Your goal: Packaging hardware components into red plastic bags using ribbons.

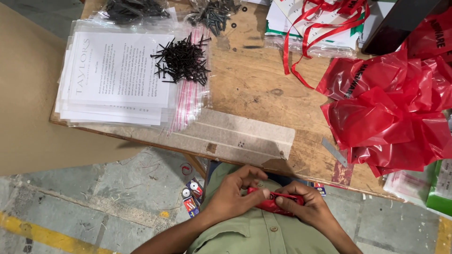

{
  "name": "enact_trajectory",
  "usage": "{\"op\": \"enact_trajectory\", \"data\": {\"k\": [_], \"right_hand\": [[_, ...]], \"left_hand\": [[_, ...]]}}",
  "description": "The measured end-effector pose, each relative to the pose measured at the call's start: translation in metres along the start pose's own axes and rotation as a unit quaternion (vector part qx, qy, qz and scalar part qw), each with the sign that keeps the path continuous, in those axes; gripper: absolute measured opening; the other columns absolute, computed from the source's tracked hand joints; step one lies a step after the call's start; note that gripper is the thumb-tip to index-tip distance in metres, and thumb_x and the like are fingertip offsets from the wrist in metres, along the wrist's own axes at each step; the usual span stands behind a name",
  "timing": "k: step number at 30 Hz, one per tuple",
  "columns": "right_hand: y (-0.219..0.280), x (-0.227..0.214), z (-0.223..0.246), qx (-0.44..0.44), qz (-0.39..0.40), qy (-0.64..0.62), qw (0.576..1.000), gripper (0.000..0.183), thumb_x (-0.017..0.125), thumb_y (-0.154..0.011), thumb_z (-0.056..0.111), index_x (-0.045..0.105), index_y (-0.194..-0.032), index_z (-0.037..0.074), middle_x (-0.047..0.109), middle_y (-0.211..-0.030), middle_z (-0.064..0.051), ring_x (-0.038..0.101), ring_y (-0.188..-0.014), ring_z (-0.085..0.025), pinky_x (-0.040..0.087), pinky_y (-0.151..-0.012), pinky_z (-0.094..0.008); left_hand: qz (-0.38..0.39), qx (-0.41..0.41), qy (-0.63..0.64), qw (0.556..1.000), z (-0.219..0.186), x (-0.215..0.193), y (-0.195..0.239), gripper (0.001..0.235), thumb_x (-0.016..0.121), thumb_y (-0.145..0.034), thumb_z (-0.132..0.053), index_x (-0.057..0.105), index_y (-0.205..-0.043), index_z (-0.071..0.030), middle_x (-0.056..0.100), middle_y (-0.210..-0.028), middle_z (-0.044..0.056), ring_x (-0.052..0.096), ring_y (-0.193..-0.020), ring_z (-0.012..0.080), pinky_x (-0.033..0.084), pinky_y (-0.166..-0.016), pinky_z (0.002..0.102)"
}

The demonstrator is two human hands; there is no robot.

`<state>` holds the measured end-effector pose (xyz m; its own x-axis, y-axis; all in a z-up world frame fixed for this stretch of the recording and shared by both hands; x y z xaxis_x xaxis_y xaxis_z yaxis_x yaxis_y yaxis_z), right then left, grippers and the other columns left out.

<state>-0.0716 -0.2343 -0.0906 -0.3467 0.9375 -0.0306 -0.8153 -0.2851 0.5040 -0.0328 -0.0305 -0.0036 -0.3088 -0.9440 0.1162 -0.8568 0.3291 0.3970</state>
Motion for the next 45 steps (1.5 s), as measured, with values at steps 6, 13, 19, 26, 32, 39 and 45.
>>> {"op": "enact_trajectory", "data": {"k": [6, 13, 19, 26, 32, 39, 45], "right_hand": [[0.012, 0.006, 0.029, -0.061, -0.011, -0.048, 0.997, 0.010, 0.077, -0.086, 0.006, 0.069, -0.083, 0.001, 0.078, -0.099, -0.009, 0.067, -0.085, -0.010, 0.055, -0.073, -0.026], [0.011, 0.000, 0.031, -0.082, -0.063, -0.062, 0.993, 0.008, 0.076, -0.086, 0.001, 0.069, -0.083, 0.000, 0.074, -0.105, -0.011, 0.064, -0.087, -0.011, 0.052, -0.074, -0.026], [0.011, -0.001, 0.078, -0.226, -0.093, -0.004, 0.970, 0.007, 0.076, -0.088, -0.001, 0.070, -0.090, 0.001, 0.074, -0.108, -0.012, 0.068, -0.096, -0.015, 0.054, -0.083, -0.028], [0.002, -0.009, 0.109, -0.247, -0.134, -0.153, 0.947, 0.011, 0.074, -0.089, -0.003, 0.067, -0.098, -0.002, 0.072, -0.119, -0.017, 0.070, -0.111, -0.023, 0.058, -0.096, -0.036], [-0.018, -0.017, 0.132, -0.199, -0.122, -0.174, 0.957, 0.028, 0.072, -0.088, -0.006, 0.068, -0.115, -0.004, 0.070, -0.126, -0.020, 0.069, -0.114, -0.026, 0.059, -0.099, -0.038], [-0.036, -0.026, 0.132, -0.177, -0.078, -0.275, 0.942, 0.014, 0.069, -0.096, -0.005, 0.072, -0.109, -0.010, 0.074, -0.114, -0.025, 0.075, -0.097, -0.030, 0.067, -0.078, -0.041], [-0.033, -0.019, 0.155, -0.241, -0.069, -0.174, 0.952, 0.032, 0.074, -0.089, -0.001, 0.069, -0.120, -0.004, 0.072, -0.119, -0.019, 0.073, -0.106, -0.024, 0.063, -0.089, -0.034]], "left_hand": [[0.061, 0.171, -0.130, 0.975, -0.034, 0.006, 0.012, 0.032, 0.087, -0.084, -0.025, 0.076, -0.102, -0.001, 0.068, -0.103, 0.007, 0.067, -0.093, 0.0120, 0.056, -0.078, 0.031], [0.036, 0.021, -0.112, 0.993, -0.002, 0.004, 0.001, 0.024, 0.074, -0.094, -0.026, 0.077, -0.104, -0.004, 0.076, -0.085, 0.006, 0.065, -0.075, 0.0055, 0.055, -0.068, 0.025], [0.006, 0.025, 0.023, 0.999, -0.002, 0.005, -0.005, 0.018, 0.071, -0.096, -0.015, 0.073, -0.105, 0.000, 0.078, -0.093, 0.007, 0.068, -0.082, 0.0039, 0.057, -0.072, 0.023], [-0.106, 0.321, -0.127, 0.932, -0.075, -0.006, 0.002, 0.013, 0.076, -0.089, 0.001, 0.063, -0.088, 0.000, 0.078, -0.109, 0.014, 0.079, -0.096, 0.0214, 0.063, -0.078, 0.029], [-0.102, 0.419, -0.139, 0.891, -0.100, -0.009, -0.002, 0.021, 0.076, -0.092, 0.004, 0.056, -0.086, -0.001, 0.075, -0.112, 0.015, 0.076, -0.111, 0.0289, 0.064, -0.091, 0.034], [-0.068, 0.412, -0.038, 0.908, -0.084, -0.012, -0.018, 0.027, 0.073, -0.097, 0.003, 0.049, -0.088, -0.004, 0.074, -0.113, 0.014, 0.075, -0.118, 0.0281, 0.065, -0.094, 0.035], [-0.031, 0.362, 0.087, 0.928, -0.061, -0.017, -0.032, 0.022, 0.067, -0.102, 0.008, 0.048, -0.103, -0.003, 0.071, -0.120, 0.017, 0.067, -0.130, 0.0296, 0.057, -0.111, 0.041]]}}
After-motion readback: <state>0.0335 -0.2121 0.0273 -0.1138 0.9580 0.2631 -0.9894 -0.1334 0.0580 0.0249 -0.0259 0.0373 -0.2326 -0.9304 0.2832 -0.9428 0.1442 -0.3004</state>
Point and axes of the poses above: each hand's wrist, its own y-axis away from the middle knuckle, its own x-axis out of the palm, z = x × y, the point moved 9 cm from there along -y, towards the middle knuckle
